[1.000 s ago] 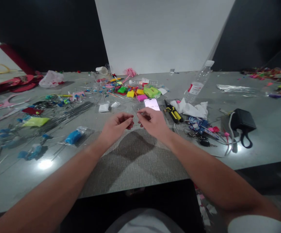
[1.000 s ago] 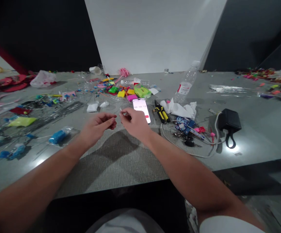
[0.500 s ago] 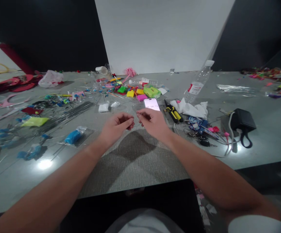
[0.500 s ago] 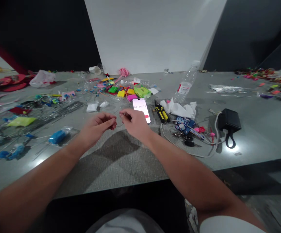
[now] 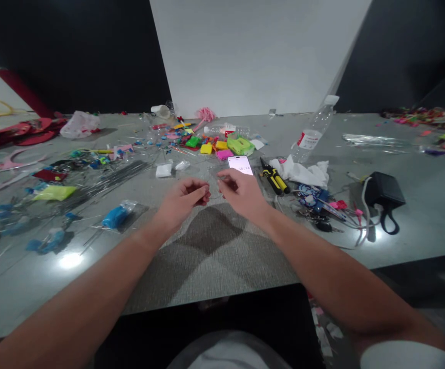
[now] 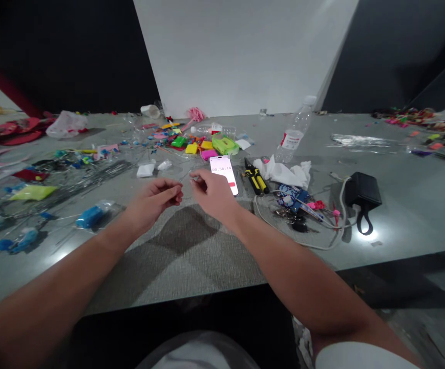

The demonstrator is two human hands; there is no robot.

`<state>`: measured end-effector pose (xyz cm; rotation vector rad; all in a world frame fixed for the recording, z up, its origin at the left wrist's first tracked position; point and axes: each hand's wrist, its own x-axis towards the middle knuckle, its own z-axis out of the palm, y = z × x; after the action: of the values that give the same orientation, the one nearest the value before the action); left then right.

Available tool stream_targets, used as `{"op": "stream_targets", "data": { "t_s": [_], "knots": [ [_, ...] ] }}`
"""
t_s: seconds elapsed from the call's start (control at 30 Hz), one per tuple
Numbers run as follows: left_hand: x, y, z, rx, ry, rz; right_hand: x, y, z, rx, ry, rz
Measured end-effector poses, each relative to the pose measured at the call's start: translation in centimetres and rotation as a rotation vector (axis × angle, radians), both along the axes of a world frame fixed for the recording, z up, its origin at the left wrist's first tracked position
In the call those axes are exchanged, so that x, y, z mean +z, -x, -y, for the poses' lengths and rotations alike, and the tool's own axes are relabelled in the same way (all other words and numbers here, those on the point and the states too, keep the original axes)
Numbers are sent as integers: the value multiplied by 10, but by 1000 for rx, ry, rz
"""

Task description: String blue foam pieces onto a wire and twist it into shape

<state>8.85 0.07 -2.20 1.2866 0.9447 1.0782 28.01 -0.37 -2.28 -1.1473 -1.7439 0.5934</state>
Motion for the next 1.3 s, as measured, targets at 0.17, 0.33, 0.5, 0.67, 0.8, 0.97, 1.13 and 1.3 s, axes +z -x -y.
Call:
{"op": "stream_targets", "data": {
  "t_s": [0.17, 0.33, 0.5, 0.67, 0.8, 0.97, 1.13, 1.3],
  "knots": [
    [2, -1, 2, -16, 4, 5, -3, 0, 0, 16, 43, -36],
    [-1, -1, 1, -29, 3, 2, -9, 1, -5, 41, 125, -67],
    [-3, -1, -1, -6, 14, 2, -7, 0, -5, 27, 128, -44],
    [-2, -1, -1, -8, 24, -1, -3, -1, -3, 41, 74, -58],
    [-1, -2, 0, -27, 23, -4, -4, 0, -3, 31, 46, -18],
    [-2, -2, 2, -63, 26, -13, -6, 1, -3, 15, 51, 7],
    [-4, -2, 0, -43, 38, -7, -6, 1, -2, 30, 45, 5],
    [-2, -2, -1, -7, 38, -5, -6, 1, -2, 36, 23, -34]
  ]
}}
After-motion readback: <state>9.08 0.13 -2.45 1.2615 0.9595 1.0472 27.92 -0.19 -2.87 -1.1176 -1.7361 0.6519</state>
